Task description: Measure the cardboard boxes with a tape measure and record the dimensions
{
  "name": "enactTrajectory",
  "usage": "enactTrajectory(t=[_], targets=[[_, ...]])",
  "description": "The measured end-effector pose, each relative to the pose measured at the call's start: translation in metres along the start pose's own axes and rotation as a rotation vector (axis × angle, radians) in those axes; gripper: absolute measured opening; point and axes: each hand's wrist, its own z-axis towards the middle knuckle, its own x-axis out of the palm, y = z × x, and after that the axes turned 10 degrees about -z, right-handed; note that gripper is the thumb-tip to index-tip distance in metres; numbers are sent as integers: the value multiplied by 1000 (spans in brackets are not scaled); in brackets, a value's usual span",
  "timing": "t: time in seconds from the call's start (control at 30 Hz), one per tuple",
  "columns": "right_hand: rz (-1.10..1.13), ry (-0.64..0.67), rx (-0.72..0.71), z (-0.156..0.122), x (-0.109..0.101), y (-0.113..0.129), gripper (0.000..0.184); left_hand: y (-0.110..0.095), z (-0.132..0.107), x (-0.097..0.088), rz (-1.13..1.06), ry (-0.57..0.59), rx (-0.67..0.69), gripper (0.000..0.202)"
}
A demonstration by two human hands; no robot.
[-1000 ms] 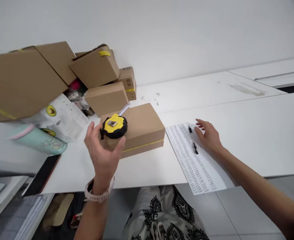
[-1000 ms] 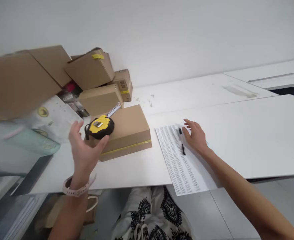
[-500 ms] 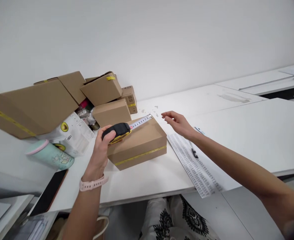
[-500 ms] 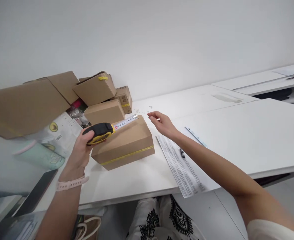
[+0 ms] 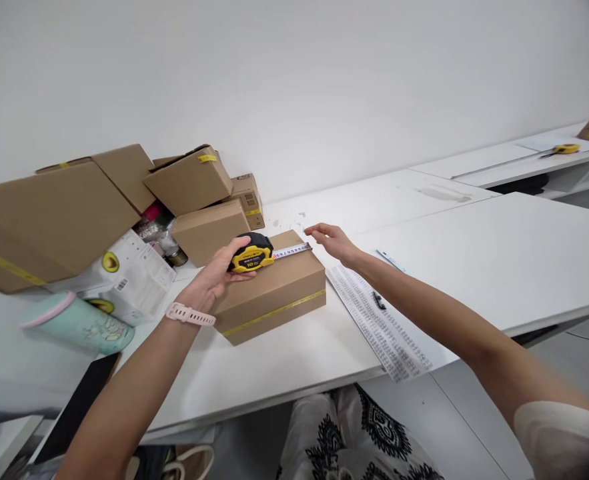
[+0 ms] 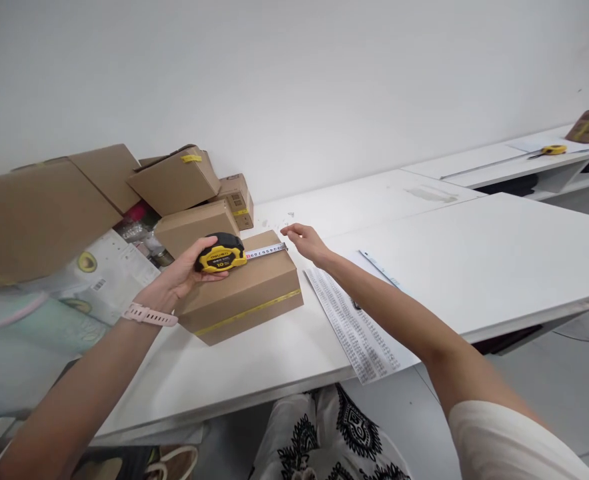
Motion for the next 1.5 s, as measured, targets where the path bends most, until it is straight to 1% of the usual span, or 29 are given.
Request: enactTrajectory(t=[0.07,0.23,0.3,0.4,0.5,0.57,0.6,0.67,0.77,0.87,0.93,1.0,1.1,1.2,1.33,1.5], targets=[[-3,67,-38,7,2,-1,24,-1,1,-4,6,8,-21,41],[90,379,-171,26,10,-8,46,-1,2,-13,-22,3,-61,39],[115,446,-197,28,14,-12,51,0,4,-14,-37,-7,-64,37],[137,431,-195,25,17,-13,53,3,5,-13,-60,-21,-66,38],[109,419,-186,20,16,-10,52,3,3,-13,-56,-7,-60,42],[75,433,-170,20,14,-7,50,0,-1,-20,-39,-2,-53,42],[65,440,-162,20,13,-6,49,-1,-4,-27,-37,-12,-47,42],[55,450,-147,20,12,-3,47,-3,-12,-48,-59,-53,-30,40],[39,455,-121,21,13,-1,43,-2,-26,-91,-122,-173,-13,36],[24,452,-102,20,15,0,41,5,-42,-132,-167,-294,-17,30],[25,446,-91,20,17,0,40,12,-51,-153,-191,-331,-20,30],[22,440,-81,20,18,0,39,18,-56,-167,-219,-341,-23,30],[7,443,-71,19,19,1,40,23,-57,-176,-253,-328,-14,28],[-9,435,-67,17,19,2,40,23,-53,-178,-249,-312,-3,29],[-24,424,-71,16,20,5,40,24,-47,-181,-234,-327,-3,30],[-22,428,-67,15,20,7,37,27,-46,-186,-236,-302,8,32]])
